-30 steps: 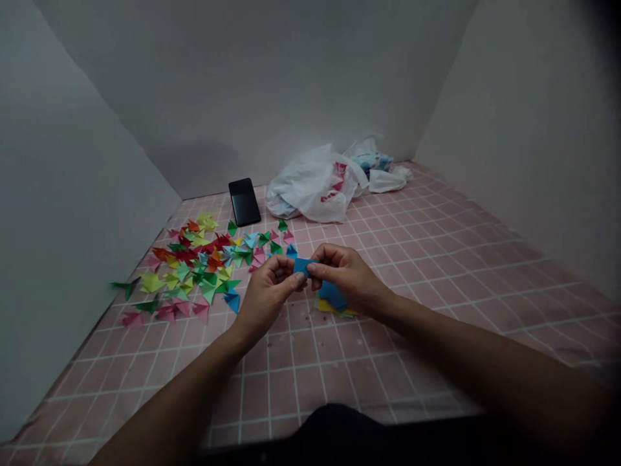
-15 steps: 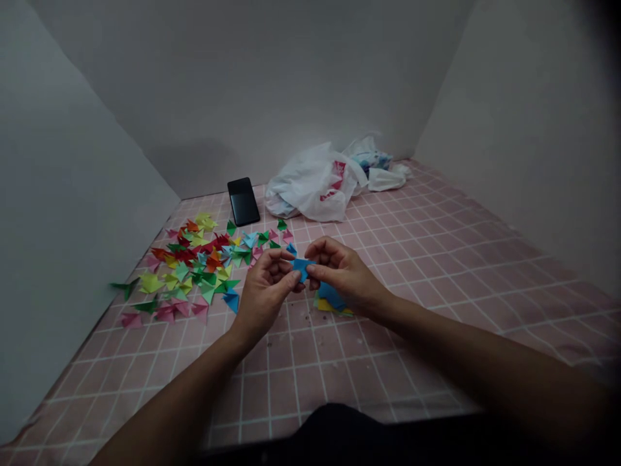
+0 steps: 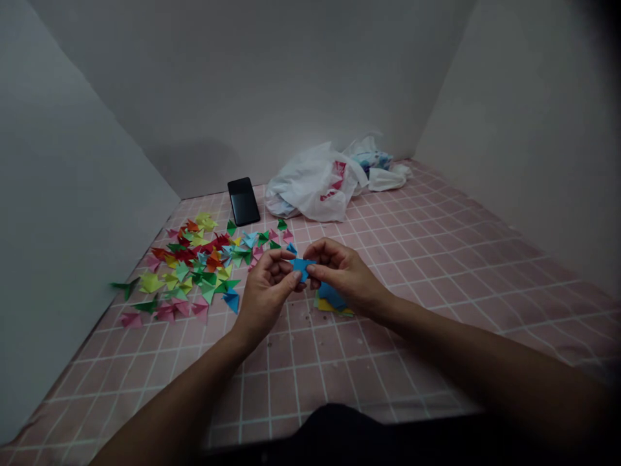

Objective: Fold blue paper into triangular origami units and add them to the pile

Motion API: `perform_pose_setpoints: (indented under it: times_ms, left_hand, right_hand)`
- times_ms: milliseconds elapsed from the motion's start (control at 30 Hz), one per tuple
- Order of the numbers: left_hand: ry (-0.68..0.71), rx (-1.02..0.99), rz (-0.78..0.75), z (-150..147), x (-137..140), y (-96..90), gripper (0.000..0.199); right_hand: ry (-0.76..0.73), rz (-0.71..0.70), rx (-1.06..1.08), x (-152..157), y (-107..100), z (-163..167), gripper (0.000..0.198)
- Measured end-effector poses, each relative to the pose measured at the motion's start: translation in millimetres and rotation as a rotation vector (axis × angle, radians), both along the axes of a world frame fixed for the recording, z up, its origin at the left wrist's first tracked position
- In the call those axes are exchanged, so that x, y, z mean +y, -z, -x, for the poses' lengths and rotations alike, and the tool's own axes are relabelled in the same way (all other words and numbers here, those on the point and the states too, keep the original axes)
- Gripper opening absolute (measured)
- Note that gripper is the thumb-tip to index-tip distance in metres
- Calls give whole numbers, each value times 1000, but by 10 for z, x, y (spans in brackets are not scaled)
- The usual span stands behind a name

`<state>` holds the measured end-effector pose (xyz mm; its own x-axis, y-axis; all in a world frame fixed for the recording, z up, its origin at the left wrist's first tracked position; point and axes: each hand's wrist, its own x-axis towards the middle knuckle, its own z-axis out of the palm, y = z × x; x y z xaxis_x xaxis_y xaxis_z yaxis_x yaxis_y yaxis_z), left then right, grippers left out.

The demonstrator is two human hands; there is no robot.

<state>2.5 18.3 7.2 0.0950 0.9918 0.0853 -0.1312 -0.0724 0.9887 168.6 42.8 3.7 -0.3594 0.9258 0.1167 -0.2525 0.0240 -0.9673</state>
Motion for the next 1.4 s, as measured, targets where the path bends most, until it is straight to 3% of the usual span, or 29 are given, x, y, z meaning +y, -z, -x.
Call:
perform_pose_setpoints:
  times_ms: [1167, 1400]
  left_hand:
    - [-9, 15, -4, -12, -8, 12, 23]
    - [-78, 17, -42, -33, -14, 10, 27]
  right_hand:
    - [6, -54, -37, 6, 27, -3, 14]
    - [19, -60, -44, 17, 46, 1, 17]
